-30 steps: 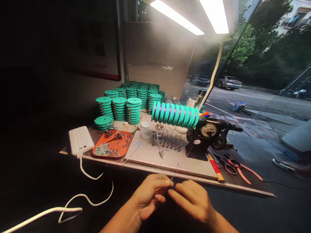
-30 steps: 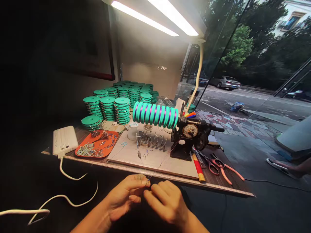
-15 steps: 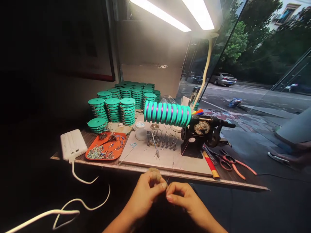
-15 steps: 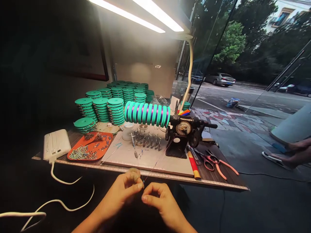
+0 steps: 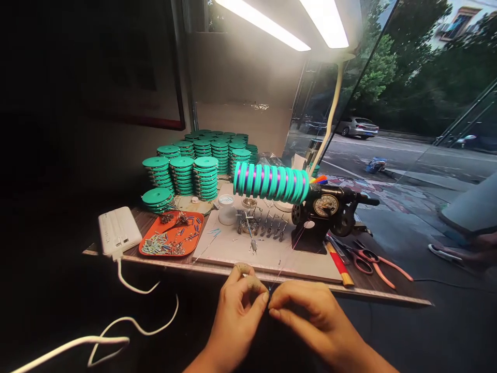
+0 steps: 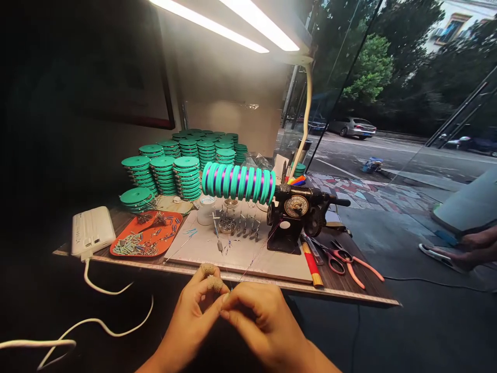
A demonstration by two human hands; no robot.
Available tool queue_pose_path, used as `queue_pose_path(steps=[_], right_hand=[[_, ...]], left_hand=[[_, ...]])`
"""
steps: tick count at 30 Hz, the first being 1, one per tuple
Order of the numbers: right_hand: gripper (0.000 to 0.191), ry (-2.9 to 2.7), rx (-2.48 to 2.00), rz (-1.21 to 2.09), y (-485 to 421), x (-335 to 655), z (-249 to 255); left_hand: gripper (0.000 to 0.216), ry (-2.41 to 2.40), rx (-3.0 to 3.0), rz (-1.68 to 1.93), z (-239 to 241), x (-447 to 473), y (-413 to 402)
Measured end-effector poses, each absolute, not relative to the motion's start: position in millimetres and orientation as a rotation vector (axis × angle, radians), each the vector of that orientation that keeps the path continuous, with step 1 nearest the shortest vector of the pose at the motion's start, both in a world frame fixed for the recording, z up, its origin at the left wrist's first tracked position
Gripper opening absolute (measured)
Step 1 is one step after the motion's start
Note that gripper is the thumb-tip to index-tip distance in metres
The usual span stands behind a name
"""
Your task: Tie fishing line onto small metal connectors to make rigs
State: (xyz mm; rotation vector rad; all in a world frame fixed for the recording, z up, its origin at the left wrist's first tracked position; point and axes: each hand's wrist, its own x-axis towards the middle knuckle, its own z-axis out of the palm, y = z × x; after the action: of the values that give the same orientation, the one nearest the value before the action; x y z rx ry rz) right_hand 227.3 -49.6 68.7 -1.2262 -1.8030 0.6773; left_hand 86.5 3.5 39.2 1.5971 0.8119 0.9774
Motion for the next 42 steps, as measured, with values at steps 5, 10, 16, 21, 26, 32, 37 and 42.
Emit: queue_pose_path(steps=[5,10,16,21,26,32,37,42], right_hand=[[0.016,-1.885,-1.285,0.763,-28,228,85],[0.016,-1.823,-1.261,1.07,-18,234,97],[0.018,-1.54,-1.359,1.076,-42,262,73],[0.018,-1.404,-1.559,0.978,-46,249,35],[0.026,-1.451,-1.586,0.883,-50,230,28],[0.023,-1.643,-1.524,0.8,-58,226,41],[0.018,-1.724,-1.51,0.613,-49,236,51],[0.02,-2.243,-1.365,0.331,-29,250,58]], left_hand=[[0.017,0.8,1.601,0.976,37,87,3],[0.019,0.83,1.58,0.947,28,87,6],[0.015,0.781,1.491,0.915,15,90,8],[0.015,0.763,1.522,0.95,12,90,7],[0.014,0.781,1.571,0.96,14,89,6],[0.012,0.789,1.609,0.983,17,90,4],[0.009,0.791,1.624,1.001,16,89,4],[0.008,0.769,1.684,1.021,18,89,6]])
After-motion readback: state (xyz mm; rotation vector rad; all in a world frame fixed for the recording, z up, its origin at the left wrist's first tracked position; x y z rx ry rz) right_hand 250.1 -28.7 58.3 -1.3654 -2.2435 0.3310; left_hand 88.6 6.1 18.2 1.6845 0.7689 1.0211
